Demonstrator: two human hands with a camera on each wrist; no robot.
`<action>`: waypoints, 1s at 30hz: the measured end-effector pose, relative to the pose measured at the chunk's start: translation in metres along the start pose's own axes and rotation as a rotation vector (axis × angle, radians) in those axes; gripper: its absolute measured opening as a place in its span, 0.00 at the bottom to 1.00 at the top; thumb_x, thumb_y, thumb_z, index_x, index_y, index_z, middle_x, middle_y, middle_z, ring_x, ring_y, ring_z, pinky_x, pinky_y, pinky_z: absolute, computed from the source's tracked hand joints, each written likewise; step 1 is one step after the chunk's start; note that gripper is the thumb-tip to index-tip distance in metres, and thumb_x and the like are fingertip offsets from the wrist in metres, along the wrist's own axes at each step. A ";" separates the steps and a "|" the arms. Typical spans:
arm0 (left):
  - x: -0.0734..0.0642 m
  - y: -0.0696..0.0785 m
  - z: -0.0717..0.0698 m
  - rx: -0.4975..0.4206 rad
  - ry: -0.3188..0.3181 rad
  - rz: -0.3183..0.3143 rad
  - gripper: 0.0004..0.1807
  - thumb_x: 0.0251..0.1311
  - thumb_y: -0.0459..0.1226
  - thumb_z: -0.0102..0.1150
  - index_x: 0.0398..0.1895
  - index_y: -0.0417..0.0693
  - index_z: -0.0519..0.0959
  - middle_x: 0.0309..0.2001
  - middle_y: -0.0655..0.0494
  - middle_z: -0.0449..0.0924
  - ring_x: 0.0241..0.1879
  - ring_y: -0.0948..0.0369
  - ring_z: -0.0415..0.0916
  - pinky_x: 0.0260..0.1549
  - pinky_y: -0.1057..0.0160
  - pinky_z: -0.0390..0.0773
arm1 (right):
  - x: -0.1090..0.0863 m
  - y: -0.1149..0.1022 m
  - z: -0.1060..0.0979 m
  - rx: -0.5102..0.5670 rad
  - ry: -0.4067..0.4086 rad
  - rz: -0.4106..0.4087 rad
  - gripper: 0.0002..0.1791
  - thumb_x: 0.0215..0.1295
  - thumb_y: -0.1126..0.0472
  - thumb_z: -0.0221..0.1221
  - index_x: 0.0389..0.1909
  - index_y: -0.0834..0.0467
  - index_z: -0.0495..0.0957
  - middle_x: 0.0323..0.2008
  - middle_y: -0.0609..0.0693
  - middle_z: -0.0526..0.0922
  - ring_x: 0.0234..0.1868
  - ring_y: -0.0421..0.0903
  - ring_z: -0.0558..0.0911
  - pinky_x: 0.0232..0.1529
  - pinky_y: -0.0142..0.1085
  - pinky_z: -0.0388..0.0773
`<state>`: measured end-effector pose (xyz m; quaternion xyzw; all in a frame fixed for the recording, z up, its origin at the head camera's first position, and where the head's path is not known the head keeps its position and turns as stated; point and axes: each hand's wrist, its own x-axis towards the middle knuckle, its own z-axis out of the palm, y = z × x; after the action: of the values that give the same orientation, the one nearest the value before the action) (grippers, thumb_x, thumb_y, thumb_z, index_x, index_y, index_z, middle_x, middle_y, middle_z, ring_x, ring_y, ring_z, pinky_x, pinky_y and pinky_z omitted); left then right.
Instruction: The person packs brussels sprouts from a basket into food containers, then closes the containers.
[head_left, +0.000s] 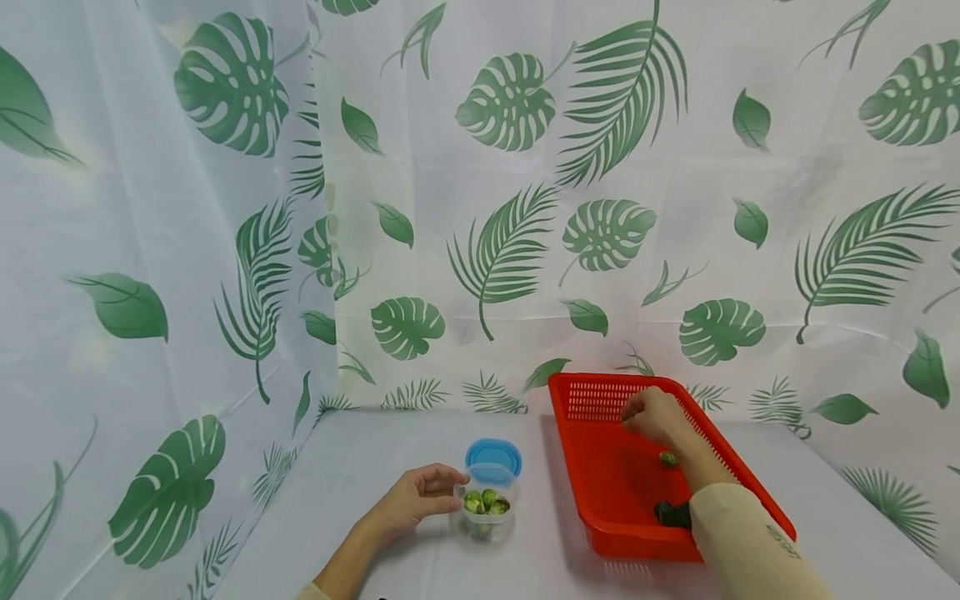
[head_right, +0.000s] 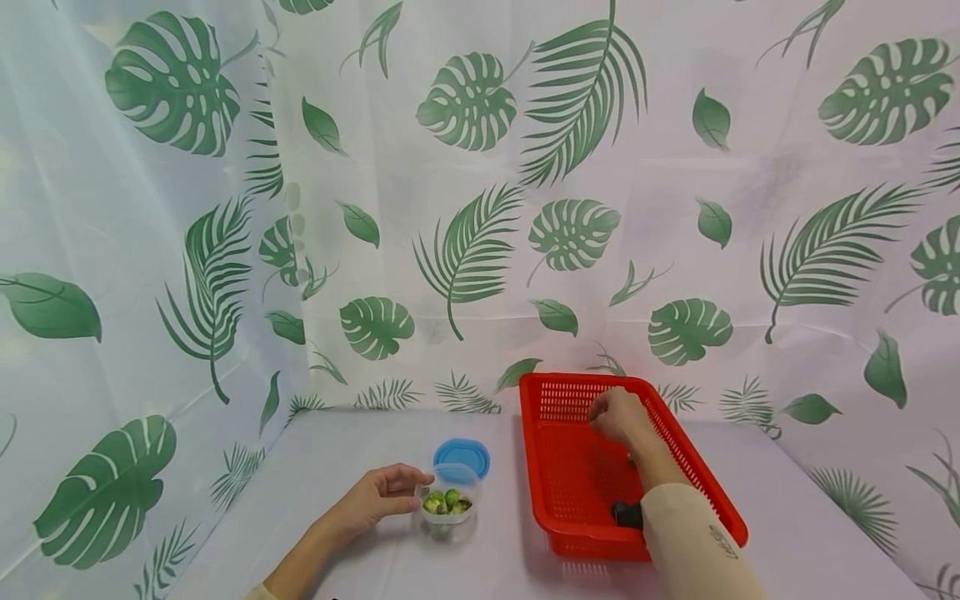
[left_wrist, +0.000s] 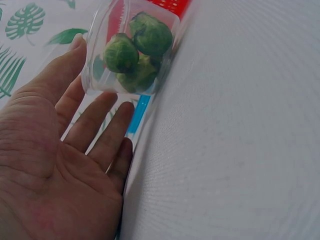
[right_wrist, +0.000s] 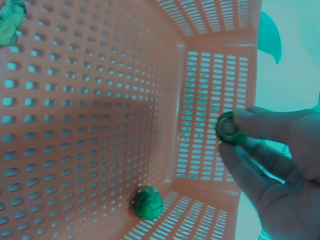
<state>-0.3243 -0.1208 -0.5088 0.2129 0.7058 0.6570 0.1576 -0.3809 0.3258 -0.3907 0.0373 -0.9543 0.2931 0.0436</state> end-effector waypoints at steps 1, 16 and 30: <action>0.000 0.000 0.000 -0.001 0.000 0.001 0.24 0.63 0.41 0.73 0.61 0.44 0.80 0.65 0.42 0.81 0.67 0.50 0.77 0.60 0.57 0.82 | 0.000 -0.002 0.000 0.007 0.014 -0.003 0.07 0.63 0.68 0.69 0.42 0.63 0.87 0.41 0.60 0.88 0.39 0.53 0.82 0.41 0.48 0.88; -0.002 0.001 -0.001 -0.017 -0.006 0.006 0.25 0.63 0.41 0.73 0.62 0.43 0.80 0.66 0.40 0.80 0.66 0.51 0.77 0.60 0.58 0.82 | 0.004 -0.034 -0.006 0.061 0.149 -0.105 0.10 0.69 0.62 0.66 0.47 0.61 0.87 0.49 0.62 0.84 0.49 0.58 0.78 0.44 0.44 0.86; -0.002 0.002 -0.001 0.016 0.004 -0.005 0.25 0.64 0.43 0.73 0.61 0.45 0.80 0.66 0.44 0.81 0.70 0.48 0.73 0.66 0.52 0.78 | -0.009 -0.079 -0.016 0.106 0.198 -0.236 0.12 0.70 0.62 0.66 0.52 0.59 0.86 0.50 0.59 0.86 0.49 0.57 0.82 0.51 0.49 0.88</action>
<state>-0.3227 -0.1225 -0.5070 0.2113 0.7119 0.6513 0.1560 -0.3632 0.2697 -0.3345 0.1222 -0.9175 0.3384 0.1695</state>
